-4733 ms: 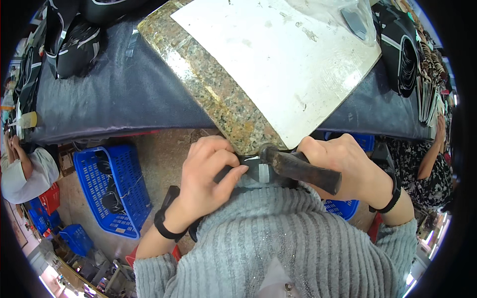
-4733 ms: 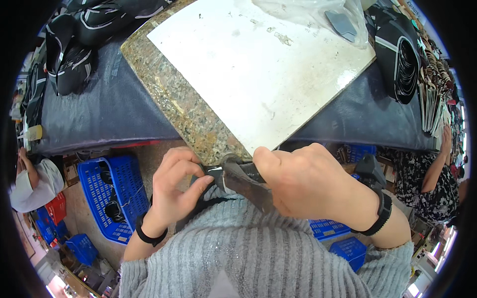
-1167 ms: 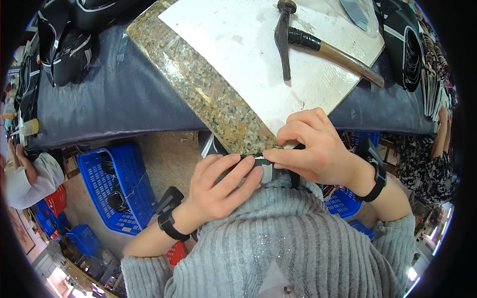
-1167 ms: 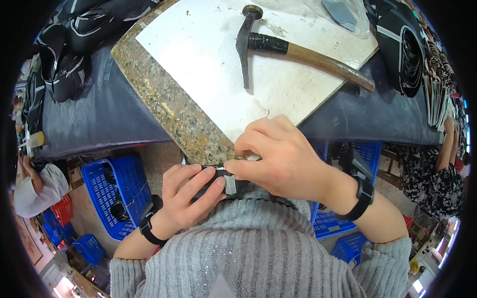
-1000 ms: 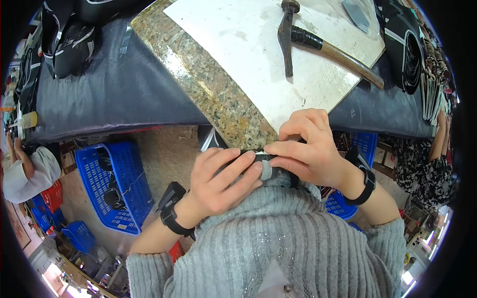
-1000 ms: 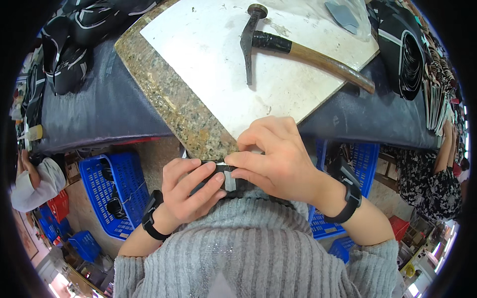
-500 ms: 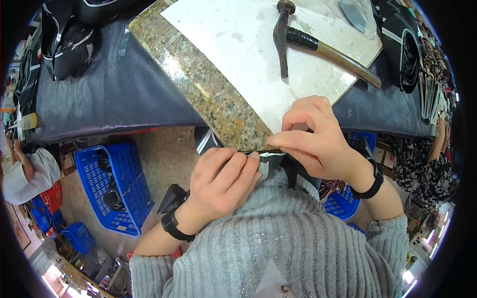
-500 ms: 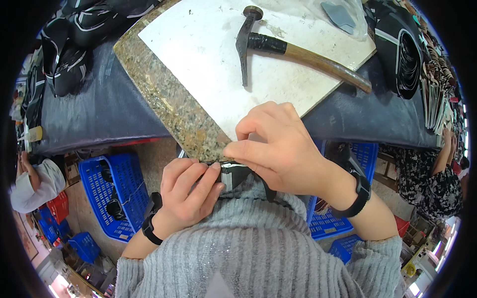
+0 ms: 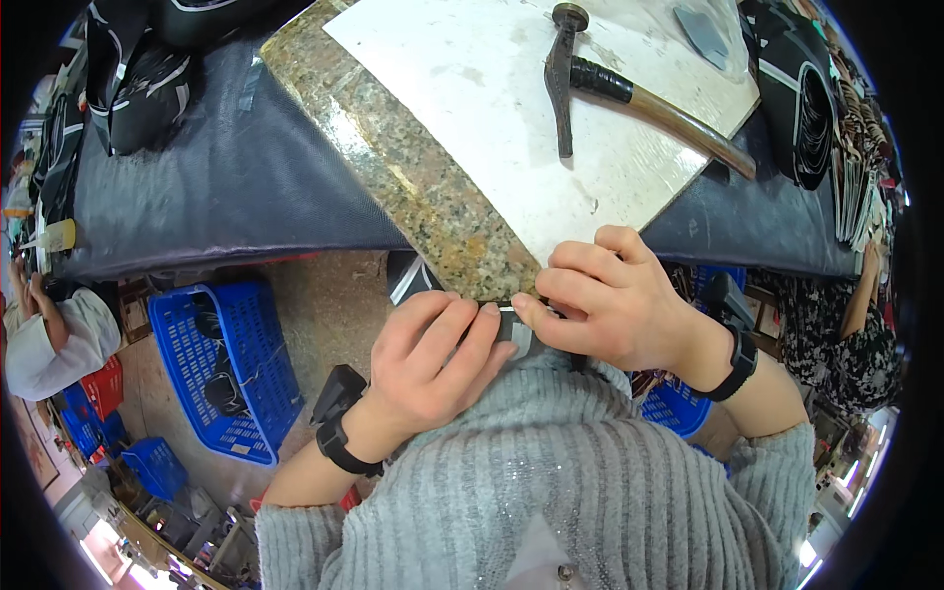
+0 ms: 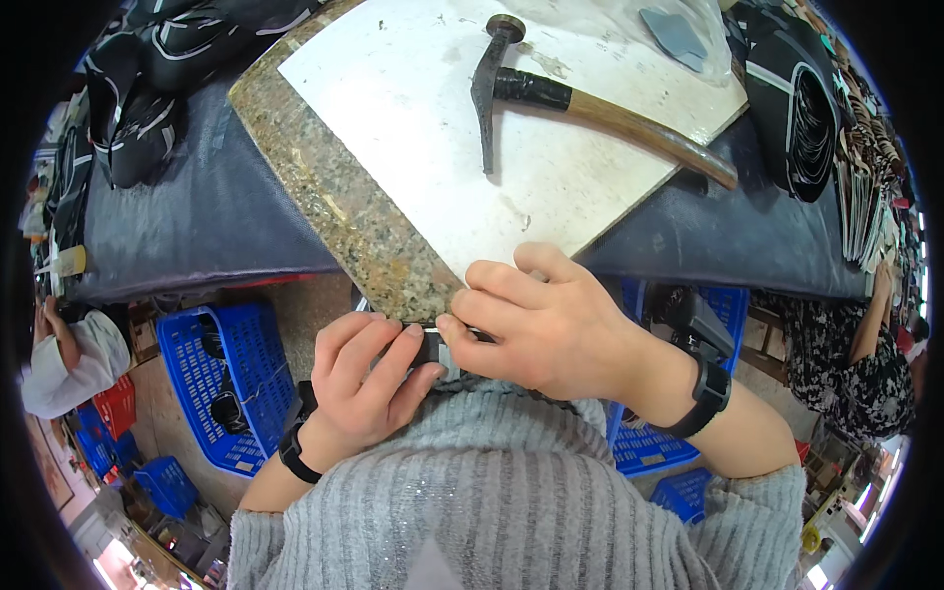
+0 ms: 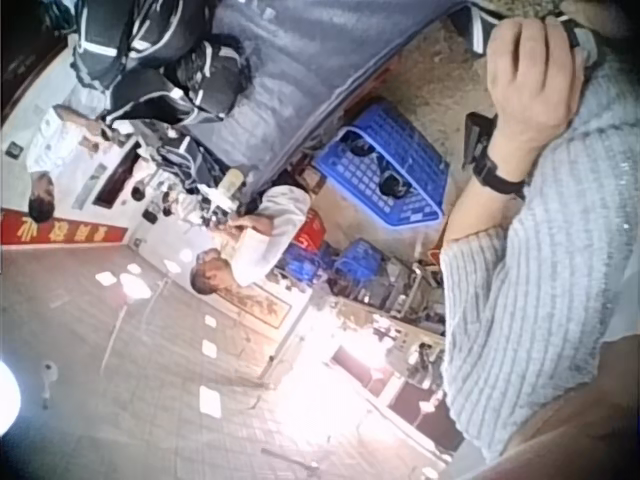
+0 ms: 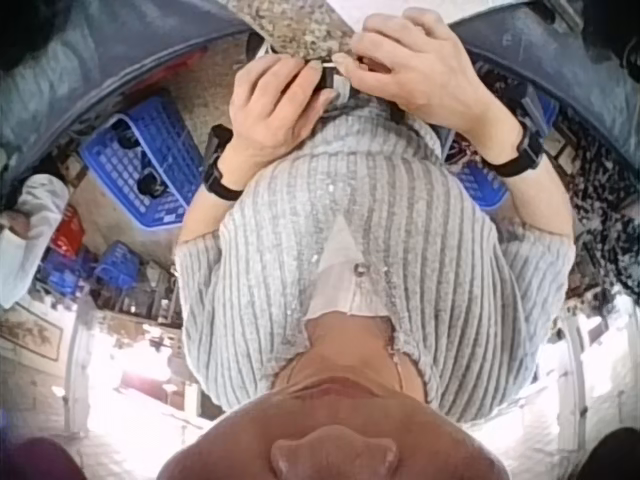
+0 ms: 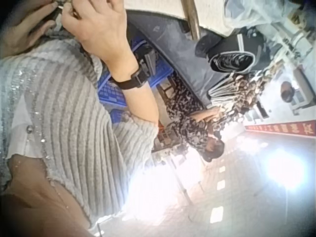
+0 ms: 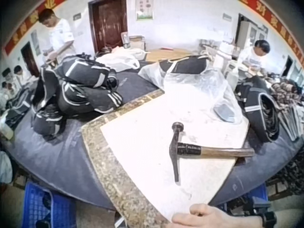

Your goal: Hammering and shaping shoe upper components on a stone block at a workshop table.

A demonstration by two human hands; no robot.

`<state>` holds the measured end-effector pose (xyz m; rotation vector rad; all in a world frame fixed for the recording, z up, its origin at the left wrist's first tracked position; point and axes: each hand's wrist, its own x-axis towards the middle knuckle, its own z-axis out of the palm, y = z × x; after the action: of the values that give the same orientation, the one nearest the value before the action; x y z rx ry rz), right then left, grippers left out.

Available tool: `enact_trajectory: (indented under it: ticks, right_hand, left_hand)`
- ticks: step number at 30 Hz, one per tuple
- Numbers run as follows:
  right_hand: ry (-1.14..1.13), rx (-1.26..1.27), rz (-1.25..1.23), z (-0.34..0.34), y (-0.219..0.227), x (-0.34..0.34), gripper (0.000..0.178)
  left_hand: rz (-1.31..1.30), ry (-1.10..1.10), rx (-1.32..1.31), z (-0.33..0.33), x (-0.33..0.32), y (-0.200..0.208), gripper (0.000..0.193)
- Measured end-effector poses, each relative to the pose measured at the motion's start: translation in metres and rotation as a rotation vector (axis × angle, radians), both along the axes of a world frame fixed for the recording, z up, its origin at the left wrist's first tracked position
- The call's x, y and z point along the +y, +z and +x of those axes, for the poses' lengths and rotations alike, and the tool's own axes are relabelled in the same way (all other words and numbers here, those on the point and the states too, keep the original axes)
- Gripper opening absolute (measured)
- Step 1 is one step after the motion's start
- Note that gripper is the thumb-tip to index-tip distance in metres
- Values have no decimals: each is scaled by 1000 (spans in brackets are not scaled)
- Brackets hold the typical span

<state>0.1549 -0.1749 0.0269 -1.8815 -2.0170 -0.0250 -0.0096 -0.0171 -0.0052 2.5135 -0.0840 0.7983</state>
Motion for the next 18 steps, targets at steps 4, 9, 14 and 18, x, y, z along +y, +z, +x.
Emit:
enact_trajectory:
  ticks: [4, 9, 14, 18]
  right_hand:
    - [37, -20, -27, 1, 5, 2, 22]
    - [7, -54, -47, 30, 18, 8, 24]
    - [-359, -21, 163, 76, 19, 27, 43]
    - [-439, -145, 97, 95, -2, 35, 39]
  left_hand:
    - [34, -37, 15, 1, 4, 4, 35]
    - [77, -51, 45, 2, 6, 9, 35]
    - [81, -46, 33, 1, 5, 8, 35]
    - [87, -40, 14, 2, 4, 5, 35]
